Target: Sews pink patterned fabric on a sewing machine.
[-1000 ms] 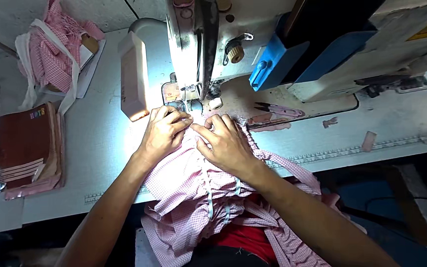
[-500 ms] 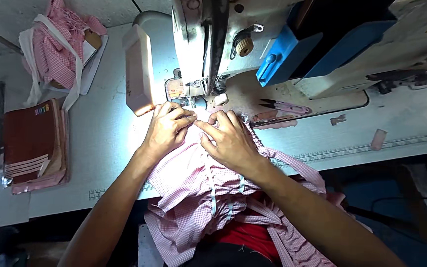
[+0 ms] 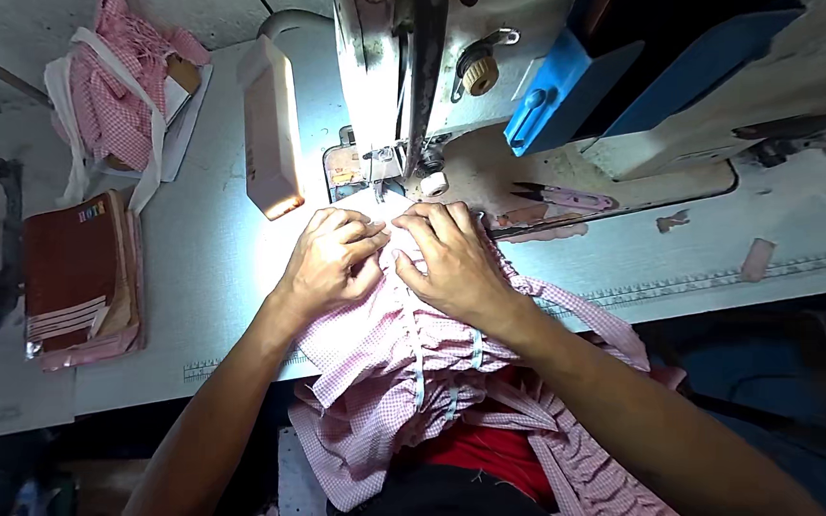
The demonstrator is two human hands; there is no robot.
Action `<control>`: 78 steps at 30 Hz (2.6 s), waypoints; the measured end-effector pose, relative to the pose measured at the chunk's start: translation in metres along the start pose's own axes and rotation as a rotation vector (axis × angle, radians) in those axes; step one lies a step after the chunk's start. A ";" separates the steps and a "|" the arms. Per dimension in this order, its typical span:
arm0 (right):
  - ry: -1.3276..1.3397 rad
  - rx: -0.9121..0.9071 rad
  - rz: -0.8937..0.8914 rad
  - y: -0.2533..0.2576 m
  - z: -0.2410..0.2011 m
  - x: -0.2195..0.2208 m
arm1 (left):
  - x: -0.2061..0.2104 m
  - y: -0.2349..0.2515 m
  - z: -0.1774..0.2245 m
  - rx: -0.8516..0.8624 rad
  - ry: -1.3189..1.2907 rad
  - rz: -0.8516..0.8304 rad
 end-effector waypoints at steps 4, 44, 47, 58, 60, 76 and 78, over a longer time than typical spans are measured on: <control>0.004 0.004 -0.030 0.001 0.002 -0.001 | 0.002 -0.004 0.020 -0.088 0.084 -0.048; 0.099 0.023 -0.069 0.011 0.016 -0.007 | 0.011 -0.034 0.084 -0.179 -0.078 0.025; 0.054 0.013 -0.047 0.010 0.016 -0.003 | 0.018 -0.046 0.100 -0.172 -0.102 0.067; 0.018 -0.066 -0.012 0.013 0.011 -0.005 | 0.015 -0.042 0.093 -0.179 -0.085 0.076; 0.031 -0.112 0.001 0.012 0.010 -0.007 | 0.014 -0.041 0.093 -0.177 -0.081 0.071; -0.060 -0.129 -0.059 -0.002 0.004 -0.018 | 0.012 -0.040 0.093 -0.148 -0.103 0.042; -0.060 -0.173 -0.028 -0.003 0.002 -0.019 | 0.012 -0.042 0.093 -0.147 -0.102 0.034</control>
Point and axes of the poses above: each hand's wrist, its own y-axis towards the middle knuckle, its own x-axis out of the palm, z = x × y, the point moved 6 cm from there along y, towards the middle knuckle, and after that the axes turned 3 degrees about -z, right-handed, at the moved point
